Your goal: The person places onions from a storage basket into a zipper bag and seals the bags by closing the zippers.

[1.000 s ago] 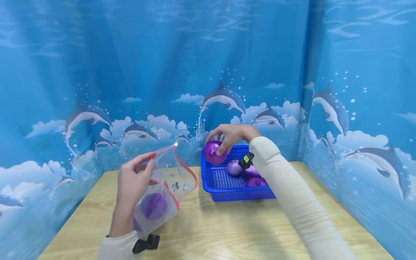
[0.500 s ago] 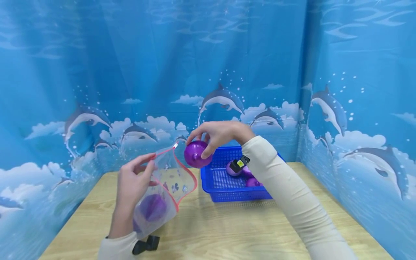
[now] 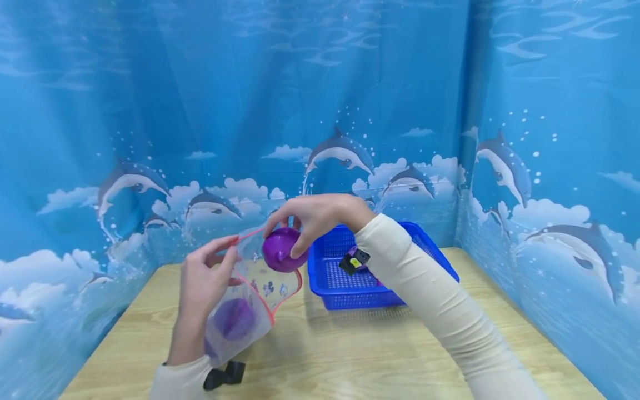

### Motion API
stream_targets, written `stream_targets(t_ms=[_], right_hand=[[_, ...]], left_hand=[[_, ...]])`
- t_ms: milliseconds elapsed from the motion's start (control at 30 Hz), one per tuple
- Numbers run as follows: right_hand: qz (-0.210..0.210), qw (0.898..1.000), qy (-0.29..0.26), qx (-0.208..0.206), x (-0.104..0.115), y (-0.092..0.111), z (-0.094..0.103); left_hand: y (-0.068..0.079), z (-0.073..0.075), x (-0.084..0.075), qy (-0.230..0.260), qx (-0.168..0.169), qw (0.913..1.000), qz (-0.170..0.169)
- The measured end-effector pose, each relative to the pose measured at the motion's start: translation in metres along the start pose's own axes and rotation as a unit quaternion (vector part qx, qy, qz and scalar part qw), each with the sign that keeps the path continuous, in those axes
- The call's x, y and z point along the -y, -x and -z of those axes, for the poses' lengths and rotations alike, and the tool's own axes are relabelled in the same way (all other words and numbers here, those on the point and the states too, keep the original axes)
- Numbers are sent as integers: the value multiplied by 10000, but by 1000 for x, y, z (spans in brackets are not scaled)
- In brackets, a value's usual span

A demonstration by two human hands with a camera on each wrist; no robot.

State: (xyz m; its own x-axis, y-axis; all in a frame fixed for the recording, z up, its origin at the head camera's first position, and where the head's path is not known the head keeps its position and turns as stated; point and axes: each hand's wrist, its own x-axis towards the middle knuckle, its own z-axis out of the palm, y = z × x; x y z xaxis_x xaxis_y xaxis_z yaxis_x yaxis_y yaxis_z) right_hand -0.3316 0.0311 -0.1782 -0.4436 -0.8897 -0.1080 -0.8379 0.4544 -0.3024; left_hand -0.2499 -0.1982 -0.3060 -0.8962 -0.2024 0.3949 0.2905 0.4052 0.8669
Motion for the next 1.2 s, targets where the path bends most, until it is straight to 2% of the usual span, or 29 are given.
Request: stream_targets(t_ms=[233,633,967,1200], right_hand=[[3,9996,243,173,7,-8,-9],[-878,9932,733,217,6,-13,-21],[-1018,9900,932,273,4,-17,-31],[-799,9935,753,305,2,-21,-39]], left_hand=[[-2,-1,1,12,41,10000,17],[-3,1,2,230,274,9993,124],[-5,-4,5,333,497,9978,286],[-5,-7,5,196,517,9980,313]])
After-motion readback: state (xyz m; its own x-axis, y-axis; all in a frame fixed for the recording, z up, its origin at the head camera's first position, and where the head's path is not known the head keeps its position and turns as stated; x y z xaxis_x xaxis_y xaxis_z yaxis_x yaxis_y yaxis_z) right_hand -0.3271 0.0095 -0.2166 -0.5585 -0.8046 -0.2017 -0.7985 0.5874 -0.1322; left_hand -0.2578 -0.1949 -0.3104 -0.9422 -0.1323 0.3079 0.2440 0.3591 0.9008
